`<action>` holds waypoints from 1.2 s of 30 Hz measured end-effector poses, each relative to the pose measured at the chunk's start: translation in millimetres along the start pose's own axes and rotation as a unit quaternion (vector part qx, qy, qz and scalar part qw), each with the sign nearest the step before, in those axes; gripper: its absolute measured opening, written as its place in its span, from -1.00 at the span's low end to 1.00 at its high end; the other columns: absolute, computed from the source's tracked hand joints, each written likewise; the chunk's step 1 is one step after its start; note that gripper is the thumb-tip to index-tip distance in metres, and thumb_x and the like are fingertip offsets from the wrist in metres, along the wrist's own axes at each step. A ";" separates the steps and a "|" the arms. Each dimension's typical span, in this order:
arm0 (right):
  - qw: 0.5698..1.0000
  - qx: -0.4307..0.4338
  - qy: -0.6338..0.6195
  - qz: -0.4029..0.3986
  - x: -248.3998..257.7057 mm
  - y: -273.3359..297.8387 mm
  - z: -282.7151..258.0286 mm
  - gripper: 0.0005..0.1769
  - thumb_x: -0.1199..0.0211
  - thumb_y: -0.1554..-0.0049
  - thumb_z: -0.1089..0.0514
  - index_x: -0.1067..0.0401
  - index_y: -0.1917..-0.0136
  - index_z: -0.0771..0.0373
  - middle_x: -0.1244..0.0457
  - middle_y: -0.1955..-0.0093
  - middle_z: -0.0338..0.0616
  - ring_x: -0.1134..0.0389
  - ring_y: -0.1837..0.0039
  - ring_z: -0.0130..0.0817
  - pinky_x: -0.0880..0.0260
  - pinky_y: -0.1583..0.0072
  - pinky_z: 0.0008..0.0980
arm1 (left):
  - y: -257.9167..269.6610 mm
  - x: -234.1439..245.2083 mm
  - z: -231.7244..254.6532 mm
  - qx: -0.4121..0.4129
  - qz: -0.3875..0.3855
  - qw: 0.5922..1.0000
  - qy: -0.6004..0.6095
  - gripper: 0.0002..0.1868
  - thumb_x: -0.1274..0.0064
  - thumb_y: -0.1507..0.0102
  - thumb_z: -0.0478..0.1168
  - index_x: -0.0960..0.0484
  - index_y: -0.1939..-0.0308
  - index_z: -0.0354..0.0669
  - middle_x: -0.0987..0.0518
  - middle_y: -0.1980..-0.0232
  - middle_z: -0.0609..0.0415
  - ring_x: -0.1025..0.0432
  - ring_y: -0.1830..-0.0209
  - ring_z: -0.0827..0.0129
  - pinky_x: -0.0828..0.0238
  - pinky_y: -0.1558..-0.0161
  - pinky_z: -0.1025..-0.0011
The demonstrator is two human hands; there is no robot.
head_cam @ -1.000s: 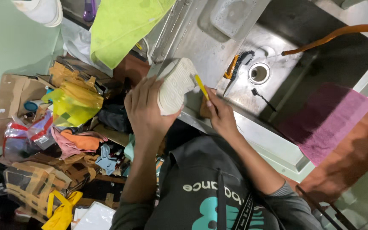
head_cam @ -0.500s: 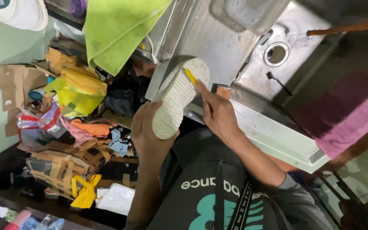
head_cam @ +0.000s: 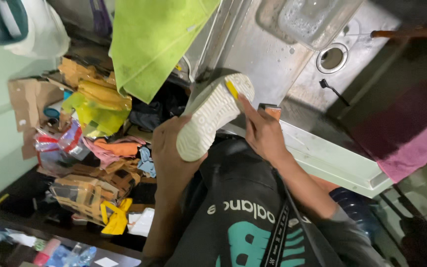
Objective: The person cleans a shoe at a sink, using a brush to scrub the sole and upper, rinsing it under water, and wiping it with a cloth.
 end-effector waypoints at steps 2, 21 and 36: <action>1.000 -0.010 0.009 -0.005 0.7 32.2 18.5 -0.40 -0.05 -0.34 0.27 -0.43 -0.60 0.04 -0.36 0.32 0.07 -0.45 0.25 0.08 -0.57 -0.02 -0.11 | -4.4 3.7 1.2 -0.001 -0.014 1.000 0.002 -0.16 -0.48 -0.08 0.13 -0.60 -0.43 0.11 -0.58 -0.27 -0.12 -0.49 -0.35 -0.24 -0.36 -0.32 -0.24; 0.996 0.003 -0.087 0.007 -0.3 -18.7 15.1 -0.33 0.01 -0.32 0.22 -0.37 -0.66 -0.03 -0.42 0.31 0.05 -0.49 0.24 -0.05 -0.46 0.09 -0.10 | -31.6 5.9 5.9 -0.096 -0.003 0.995 -0.036 -0.21 -0.54 -0.03 -0.02 -0.68 -0.35 0.06 -0.58 -0.22 0.02 -0.51 -0.31 -0.16 -0.40 -0.27 -0.03; 0.982 -0.087 -0.171 0.003 0.2 29.9 2.8 -0.30 -0.01 -0.29 0.34 -0.36 -0.65 -0.01 -0.49 0.08 0.24 -0.51 0.16 0.20 -0.52 0.08 -0.08 | -46.4 7.4 29.0 -0.144 -0.019 0.988 -0.060 -0.14 -0.56 0.06 -0.18 -0.65 -0.36 0.08 -0.67 -0.12 -0.02 -0.52 -0.32 -0.05 -0.36 -0.29 -0.16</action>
Point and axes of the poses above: each hand's wrist, its own y-axis away from the middle knuckle, its own x-axis out of the back of the hand, z = x × y, the point moved 3 cm from there along -y, towards the middle knuckle
